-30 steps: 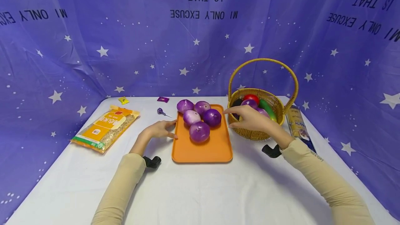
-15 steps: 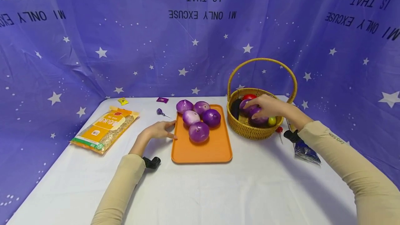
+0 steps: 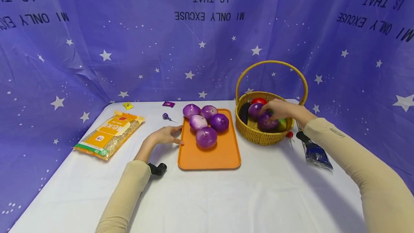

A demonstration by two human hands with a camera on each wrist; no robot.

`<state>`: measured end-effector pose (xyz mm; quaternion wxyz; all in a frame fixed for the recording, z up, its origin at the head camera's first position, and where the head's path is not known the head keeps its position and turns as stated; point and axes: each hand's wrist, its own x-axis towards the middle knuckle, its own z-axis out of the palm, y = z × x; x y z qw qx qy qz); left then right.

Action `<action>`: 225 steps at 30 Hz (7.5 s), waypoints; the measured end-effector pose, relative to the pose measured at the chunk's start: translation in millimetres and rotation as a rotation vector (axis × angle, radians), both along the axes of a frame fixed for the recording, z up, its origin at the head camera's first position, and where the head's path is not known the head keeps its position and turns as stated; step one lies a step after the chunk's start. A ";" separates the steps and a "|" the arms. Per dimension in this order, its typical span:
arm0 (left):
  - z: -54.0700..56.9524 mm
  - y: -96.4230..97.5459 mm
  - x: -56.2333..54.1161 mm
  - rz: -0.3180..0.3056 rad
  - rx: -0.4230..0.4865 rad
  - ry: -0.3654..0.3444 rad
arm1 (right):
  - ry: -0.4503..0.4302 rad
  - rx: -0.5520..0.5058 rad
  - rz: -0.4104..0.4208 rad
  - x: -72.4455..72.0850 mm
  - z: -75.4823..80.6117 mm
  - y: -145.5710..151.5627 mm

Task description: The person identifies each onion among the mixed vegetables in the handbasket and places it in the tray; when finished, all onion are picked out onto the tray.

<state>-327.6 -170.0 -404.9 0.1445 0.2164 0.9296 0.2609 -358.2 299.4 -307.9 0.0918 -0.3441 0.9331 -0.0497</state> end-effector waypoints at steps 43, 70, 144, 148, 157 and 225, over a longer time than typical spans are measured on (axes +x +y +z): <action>-0.8 -1.2 -0.2 0.009 0.005 -0.016 | 0.174 -0.159 0.036 18.4 20.0 -5.7; -3.1 -2.2 -3.5 0.013 -0.021 -0.006 | 0.145 -0.359 0.252 61.7 -15.8 -91.0; -1.0 0.8 -3.3 0.010 0.010 -0.028 | 0.033 -0.028 -0.080 -32.6 12.3 -19.3; -0.7 1.2 -3.9 0.010 0.005 -0.032 | 0.025 -0.013 -0.106 -39.5 9.9 -22.1; -1.0 -0.4 -3.1 0.008 0.001 -0.030 | -0.039 0.049 -0.131 -53.2 1.2 -24.4; 0.0 -0.8 -0.7 0.000 0.009 -0.013 | 0.069 -0.483 0.173 91.1 -38.9 -105.6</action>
